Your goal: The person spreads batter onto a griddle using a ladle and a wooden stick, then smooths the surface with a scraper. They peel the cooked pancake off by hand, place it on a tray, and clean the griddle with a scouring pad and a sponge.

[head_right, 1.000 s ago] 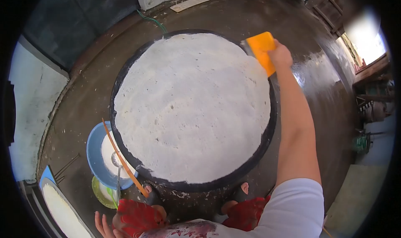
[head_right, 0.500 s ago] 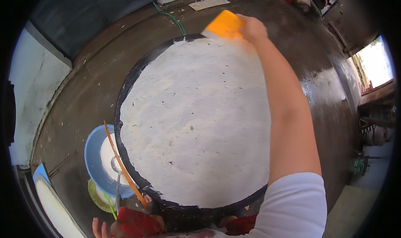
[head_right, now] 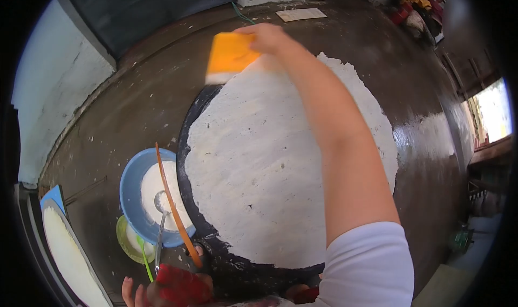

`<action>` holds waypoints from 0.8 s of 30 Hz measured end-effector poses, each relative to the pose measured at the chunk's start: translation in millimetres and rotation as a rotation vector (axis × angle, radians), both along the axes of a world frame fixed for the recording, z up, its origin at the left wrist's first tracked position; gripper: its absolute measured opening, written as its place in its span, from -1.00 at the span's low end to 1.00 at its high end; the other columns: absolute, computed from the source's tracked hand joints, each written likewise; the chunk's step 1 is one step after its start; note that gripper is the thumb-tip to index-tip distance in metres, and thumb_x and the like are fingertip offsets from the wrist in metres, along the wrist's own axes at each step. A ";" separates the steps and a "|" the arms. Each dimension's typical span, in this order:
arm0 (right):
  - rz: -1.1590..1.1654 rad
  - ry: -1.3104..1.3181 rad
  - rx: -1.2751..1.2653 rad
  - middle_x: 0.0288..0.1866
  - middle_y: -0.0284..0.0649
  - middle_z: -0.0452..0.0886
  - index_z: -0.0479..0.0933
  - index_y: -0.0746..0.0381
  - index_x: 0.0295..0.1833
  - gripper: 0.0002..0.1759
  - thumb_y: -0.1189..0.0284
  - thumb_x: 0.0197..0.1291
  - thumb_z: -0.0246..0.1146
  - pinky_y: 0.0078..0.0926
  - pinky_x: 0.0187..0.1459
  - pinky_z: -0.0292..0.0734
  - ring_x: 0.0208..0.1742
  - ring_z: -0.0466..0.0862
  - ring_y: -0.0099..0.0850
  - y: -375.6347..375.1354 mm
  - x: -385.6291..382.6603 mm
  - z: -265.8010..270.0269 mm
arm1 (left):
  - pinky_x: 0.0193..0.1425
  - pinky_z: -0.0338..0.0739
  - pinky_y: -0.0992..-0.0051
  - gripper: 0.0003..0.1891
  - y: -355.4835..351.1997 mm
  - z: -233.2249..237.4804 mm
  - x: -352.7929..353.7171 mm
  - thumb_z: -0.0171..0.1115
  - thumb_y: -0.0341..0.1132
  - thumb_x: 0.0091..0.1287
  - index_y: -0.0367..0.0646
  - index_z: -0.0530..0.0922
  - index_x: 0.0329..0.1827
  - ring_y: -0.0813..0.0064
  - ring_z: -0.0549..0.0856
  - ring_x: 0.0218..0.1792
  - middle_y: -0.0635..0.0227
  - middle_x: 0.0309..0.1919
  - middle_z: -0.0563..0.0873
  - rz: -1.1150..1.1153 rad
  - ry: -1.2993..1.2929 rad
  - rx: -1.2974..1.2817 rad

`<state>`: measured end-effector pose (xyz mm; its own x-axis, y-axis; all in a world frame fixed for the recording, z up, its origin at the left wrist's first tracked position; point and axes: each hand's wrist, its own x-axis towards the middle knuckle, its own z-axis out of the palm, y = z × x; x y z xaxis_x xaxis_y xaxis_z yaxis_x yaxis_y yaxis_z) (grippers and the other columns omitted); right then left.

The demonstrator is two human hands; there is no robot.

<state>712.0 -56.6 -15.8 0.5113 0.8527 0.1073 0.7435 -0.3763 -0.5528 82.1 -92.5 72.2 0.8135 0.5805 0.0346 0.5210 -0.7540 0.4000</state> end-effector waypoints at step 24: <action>-0.641 -0.045 0.138 -0.09 0.01 0.58 0.40 0.38 0.02 -0.49 0.19 0.11 0.25 -0.37 -0.05 0.48 -0.08 0.61 -0.25 -347.4 -367.1 37.6 | 0.28 0.14 0.08 -0.61 -42.8 -14.3 -94.8 -0.10 -0.28 0.26 -0.44 0.44 0.00 -0.10 0.30 0.23 -0.14 0.18 0.34 -0.022 -0.398 -0.015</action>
